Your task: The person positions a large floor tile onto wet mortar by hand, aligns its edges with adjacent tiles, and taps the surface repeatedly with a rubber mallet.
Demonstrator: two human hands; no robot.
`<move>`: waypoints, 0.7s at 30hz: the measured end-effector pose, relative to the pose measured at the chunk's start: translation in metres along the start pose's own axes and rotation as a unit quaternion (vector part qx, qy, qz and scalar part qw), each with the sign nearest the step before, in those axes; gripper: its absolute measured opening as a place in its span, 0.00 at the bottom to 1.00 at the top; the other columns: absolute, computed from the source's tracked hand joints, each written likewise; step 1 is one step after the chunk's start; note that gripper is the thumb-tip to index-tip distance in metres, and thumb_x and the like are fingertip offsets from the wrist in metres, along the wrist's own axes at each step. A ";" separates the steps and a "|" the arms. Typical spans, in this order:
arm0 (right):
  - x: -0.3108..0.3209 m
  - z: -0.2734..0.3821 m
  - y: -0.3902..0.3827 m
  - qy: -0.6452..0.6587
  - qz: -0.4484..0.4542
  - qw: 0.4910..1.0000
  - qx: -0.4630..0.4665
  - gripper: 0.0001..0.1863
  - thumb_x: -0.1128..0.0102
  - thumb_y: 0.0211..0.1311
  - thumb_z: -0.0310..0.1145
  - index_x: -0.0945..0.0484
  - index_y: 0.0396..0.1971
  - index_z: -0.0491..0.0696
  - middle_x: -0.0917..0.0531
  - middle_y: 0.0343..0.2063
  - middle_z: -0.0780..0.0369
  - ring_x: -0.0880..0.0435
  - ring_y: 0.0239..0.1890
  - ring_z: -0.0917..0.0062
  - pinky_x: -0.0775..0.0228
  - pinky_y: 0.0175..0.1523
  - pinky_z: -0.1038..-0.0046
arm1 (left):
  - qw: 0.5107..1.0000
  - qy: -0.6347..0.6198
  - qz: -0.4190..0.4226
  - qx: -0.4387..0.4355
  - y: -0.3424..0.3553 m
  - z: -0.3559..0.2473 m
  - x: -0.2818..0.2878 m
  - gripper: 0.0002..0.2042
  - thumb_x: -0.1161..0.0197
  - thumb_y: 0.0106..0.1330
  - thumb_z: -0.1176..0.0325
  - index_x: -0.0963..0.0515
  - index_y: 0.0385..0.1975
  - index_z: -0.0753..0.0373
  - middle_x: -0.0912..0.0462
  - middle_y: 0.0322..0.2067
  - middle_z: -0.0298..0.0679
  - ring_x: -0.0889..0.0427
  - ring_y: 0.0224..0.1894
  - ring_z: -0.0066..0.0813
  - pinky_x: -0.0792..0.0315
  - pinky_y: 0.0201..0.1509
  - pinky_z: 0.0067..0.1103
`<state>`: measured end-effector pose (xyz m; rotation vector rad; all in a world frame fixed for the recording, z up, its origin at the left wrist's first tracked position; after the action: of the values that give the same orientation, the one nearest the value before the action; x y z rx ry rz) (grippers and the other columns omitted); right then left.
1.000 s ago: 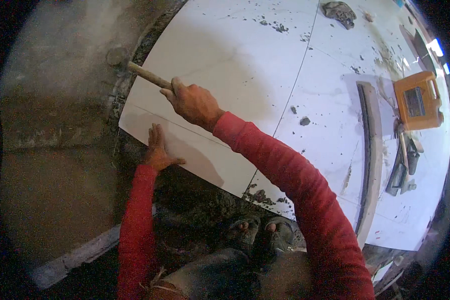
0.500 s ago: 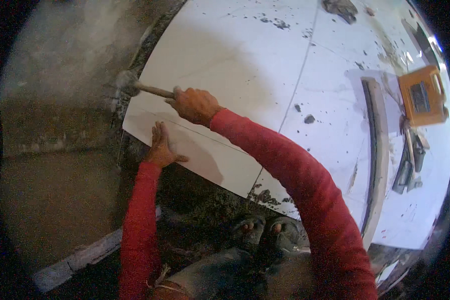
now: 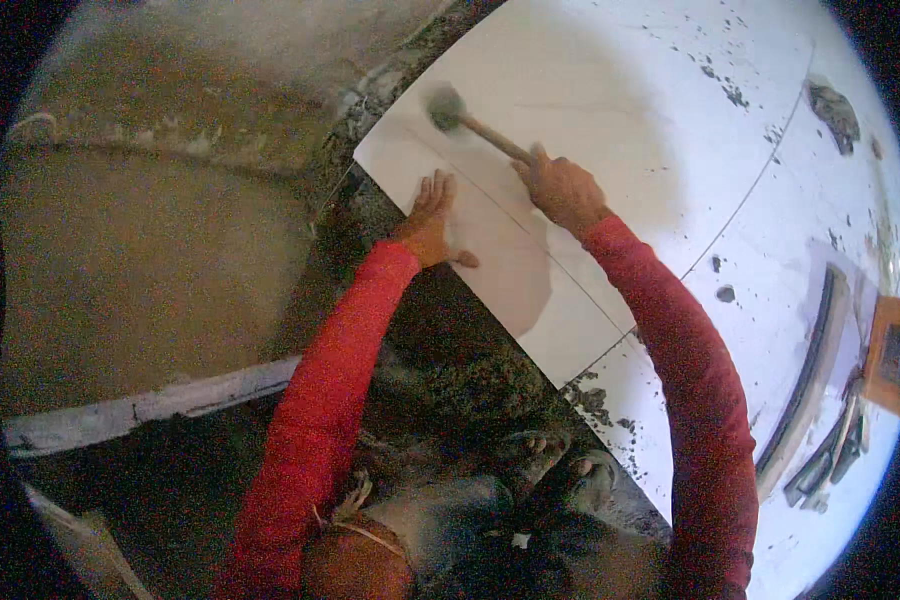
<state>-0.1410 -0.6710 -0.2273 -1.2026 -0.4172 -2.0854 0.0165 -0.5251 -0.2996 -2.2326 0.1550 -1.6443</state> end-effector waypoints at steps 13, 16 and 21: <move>0.042 0.010 -0.025 0.174 -0.151 0.966 0.120 0.23 0.50 0.78 0.51 0.27 0.43 0.42 0.20 0.16 0.44 0.16 0.22 0.45 0.27 0.25 0.46 | 1.000 0.016 0.012 0.006 0.006 0.010 -0.009 0.75 0.26 0.43 0.26 0.68 0.78 0.68 0.70 0.78 0.63 0.69 0.79 0.68 0.61 0.82 0.47; 0.030 -0.004 -0.026 0.118 -0.096 0.988 0.033 0.21 0.51 0.78 0.50 0.27 0.42 0.45 0.20 0.17 0.46 0.17 0.22 0.45 0.27 0.26 0.46 | 1.000 0.019 0.006 0.006 0.006 0.009 -0.007 0.74 0.27 0.45 0.27 0.68 0.78 0.67 0.70 0.79 0.60 0.68 0.80 0.64 0.59 0.82 0.47; 0.048 0.006 -0.042 0.136 -0.160 0.971 0.114 0.22 0.48 0.77 0.50 0.30 0.45 0.42 0.19 0.17 0.46 0.17 0.21 0.44 0.26 0.25 0.46 | 1.000 0.002 0.017 0.011 0.005 0.011 -0.010 0.74 0.27 0.45 0.27 0.68 0.78 0.67 0.70 0.78 0.62 0.70 0.79 0.67 0.62 0.82 0.47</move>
<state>-0.1830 -0.6568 -0.1806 -0.7395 -0.7381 -2.3558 0.0241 -0.5243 -0.3134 -2.1986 0.1744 -1.6265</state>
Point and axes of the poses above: each hand's wrist, its own y-axis towards the middle knuckle, its own x-axis out of the back of the hand, z = x × y, the point moved 10 cm from there along y, towards the middle knuckle
